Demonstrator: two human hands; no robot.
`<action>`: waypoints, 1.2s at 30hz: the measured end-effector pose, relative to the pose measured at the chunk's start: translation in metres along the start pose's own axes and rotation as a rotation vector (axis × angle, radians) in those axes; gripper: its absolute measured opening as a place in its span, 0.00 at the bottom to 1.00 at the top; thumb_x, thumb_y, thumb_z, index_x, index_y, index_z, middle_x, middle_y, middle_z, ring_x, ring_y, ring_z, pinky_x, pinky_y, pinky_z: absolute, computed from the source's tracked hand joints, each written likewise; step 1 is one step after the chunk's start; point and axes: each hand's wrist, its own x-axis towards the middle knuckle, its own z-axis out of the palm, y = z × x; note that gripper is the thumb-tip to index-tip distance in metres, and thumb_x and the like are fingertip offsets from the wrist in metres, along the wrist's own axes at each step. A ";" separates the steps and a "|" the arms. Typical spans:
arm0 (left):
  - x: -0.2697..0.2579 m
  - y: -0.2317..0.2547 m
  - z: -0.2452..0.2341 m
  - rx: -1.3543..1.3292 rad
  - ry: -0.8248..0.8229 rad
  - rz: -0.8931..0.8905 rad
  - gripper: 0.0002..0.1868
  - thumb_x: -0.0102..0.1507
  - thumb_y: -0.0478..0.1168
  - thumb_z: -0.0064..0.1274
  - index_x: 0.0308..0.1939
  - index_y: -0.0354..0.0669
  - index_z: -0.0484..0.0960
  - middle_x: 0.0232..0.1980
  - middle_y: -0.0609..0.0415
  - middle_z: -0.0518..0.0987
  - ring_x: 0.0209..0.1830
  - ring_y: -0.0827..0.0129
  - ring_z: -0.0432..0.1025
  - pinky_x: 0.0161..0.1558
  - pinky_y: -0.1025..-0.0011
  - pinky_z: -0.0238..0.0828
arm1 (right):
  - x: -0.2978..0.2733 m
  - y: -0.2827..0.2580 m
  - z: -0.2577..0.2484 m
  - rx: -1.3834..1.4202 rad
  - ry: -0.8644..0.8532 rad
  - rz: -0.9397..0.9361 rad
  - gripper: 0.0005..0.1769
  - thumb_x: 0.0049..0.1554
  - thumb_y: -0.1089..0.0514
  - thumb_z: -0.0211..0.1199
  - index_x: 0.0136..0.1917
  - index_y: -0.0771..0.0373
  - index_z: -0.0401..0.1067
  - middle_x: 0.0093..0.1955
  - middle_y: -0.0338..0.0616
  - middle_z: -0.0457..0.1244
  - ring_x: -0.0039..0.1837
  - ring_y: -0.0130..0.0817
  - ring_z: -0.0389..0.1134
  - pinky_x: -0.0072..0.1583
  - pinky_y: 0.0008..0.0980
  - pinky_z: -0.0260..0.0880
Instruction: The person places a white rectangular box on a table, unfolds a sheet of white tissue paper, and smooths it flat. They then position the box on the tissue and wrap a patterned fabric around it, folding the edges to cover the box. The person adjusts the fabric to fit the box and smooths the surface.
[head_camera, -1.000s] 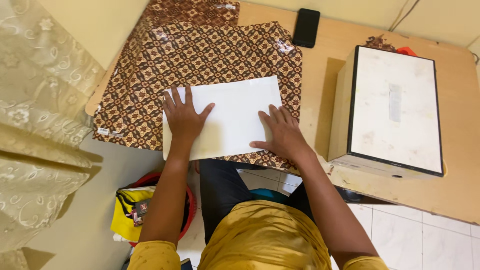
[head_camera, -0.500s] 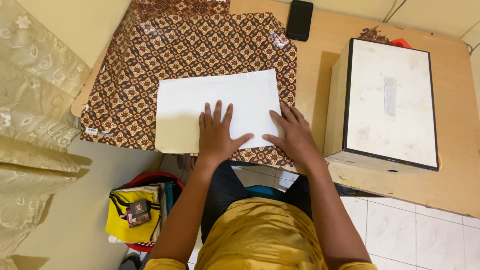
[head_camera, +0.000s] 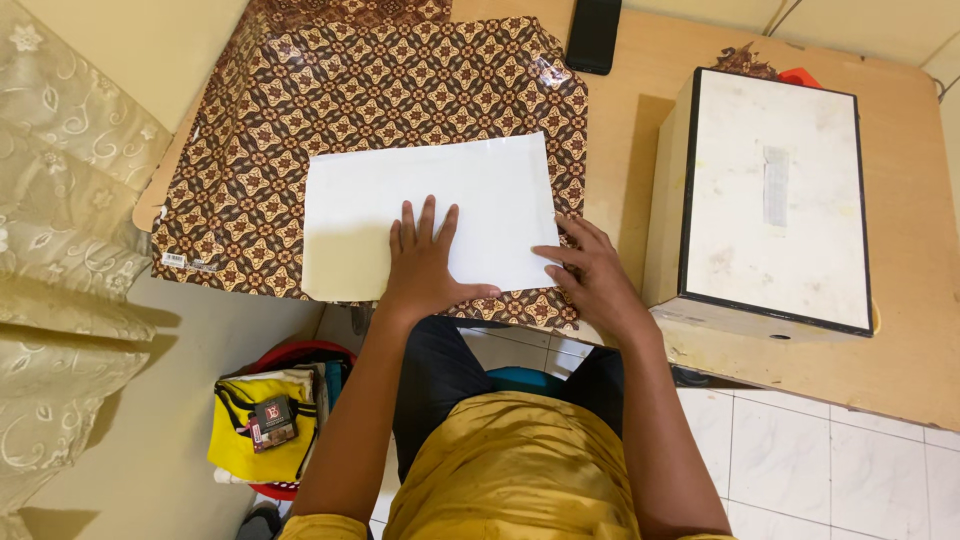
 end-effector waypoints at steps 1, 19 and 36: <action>0.001 0.000 0.001 0.005 -0.019 -0.016 0.77 0.36 0.86 0.60 0.79 0.46 0.57 0.82 0.32 0.43 0.81 0.31 0.27 0.74 0.36 0.25 | -0.001 0.000 0.000 0.000 0.008 -0.008 0.23 0.58 0.59 0.65 0.66 0.46 0.76 0.83 0.43 0.49 0.83 0.45 0.45 0.78 0.45 0.51; -0.008 0.006 -0.004 -0.006 0.044 -0.018 0.64 0.43 0.83 0.58 0.76 0.56 0.66 0.82 0.39 0.50 0.83 0.40 0.35 0.77 0.42 0.28 | 0.005 -0.004 0.028 -0.395 0.135 -0.056 0.31 0.59 0.59 0.59 0.73 0.69 0.63 0.81 0.53 0.51 0.82 0.58 0.44 0.78 0.52 0.47; -0.031 0.000 -0.016 0.062 0.062 -0.205 0.47 0.64 0.73 0.42 0.76 0.45 0.62 0.80 0.38 0.51 0.81 0.37 0.37 0.75 0.42 0.30 | 0.032 -0.016 0.048 -0.424 -0.056 -0.021 0.32 0.68 0.45 0.43 0.81 0.55 0.49 0.84 0.57 0.37 0.83 0.55 0.33 0.77 0.56 0.36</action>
